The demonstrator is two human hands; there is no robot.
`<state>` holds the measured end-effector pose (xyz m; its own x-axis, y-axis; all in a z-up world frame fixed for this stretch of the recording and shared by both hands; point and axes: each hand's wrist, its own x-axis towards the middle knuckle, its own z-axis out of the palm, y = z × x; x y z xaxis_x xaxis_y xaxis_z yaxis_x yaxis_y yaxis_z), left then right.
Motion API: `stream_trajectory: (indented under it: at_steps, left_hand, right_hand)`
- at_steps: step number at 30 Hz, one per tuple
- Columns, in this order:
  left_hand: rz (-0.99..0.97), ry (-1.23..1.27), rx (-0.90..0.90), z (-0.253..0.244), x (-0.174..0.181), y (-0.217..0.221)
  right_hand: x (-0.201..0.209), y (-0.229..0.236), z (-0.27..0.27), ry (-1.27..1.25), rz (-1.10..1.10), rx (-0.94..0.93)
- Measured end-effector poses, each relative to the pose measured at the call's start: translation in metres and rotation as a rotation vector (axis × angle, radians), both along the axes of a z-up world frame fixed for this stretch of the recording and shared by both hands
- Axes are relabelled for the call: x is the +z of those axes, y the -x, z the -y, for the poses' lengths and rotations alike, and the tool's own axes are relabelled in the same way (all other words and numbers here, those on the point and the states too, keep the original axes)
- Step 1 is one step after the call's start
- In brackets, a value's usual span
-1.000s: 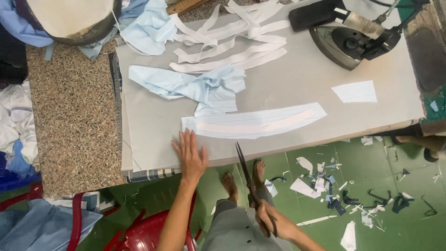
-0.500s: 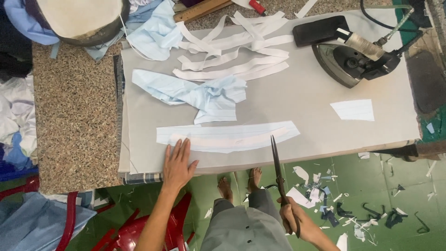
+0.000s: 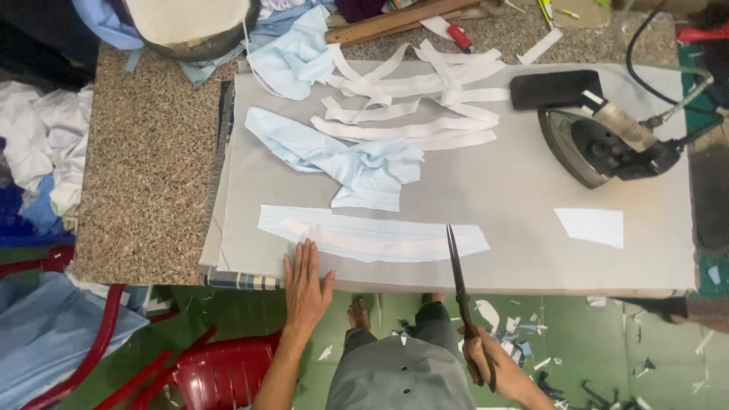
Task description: The person cuts a long strip of light blue fabric using scissors on a work table. They then use an iron to press the fabric strip flat, occasionally using a black rectangular object to hold the fabric in place. The person repeats the ironing process on different sections of the fabric.
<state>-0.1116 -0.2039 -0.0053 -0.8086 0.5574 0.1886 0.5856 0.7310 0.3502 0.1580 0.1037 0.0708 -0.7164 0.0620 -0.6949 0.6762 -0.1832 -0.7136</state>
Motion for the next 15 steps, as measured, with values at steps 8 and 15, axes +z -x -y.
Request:
stream_trajectory:
  at_steps: [8,15]
  left_hand:
    - [-0.047,-0.132,0.190,-0.107,0.002,-0.065]
    - [-0.073,0.074,0.246,-0.264,0.007,-0.129]
  right_hand:
    - [0.033,0.059,-0.160,-0.242,0.182,0.430]
    - [0.030,0.096,-0.296,-0.413,0.252,0.961]
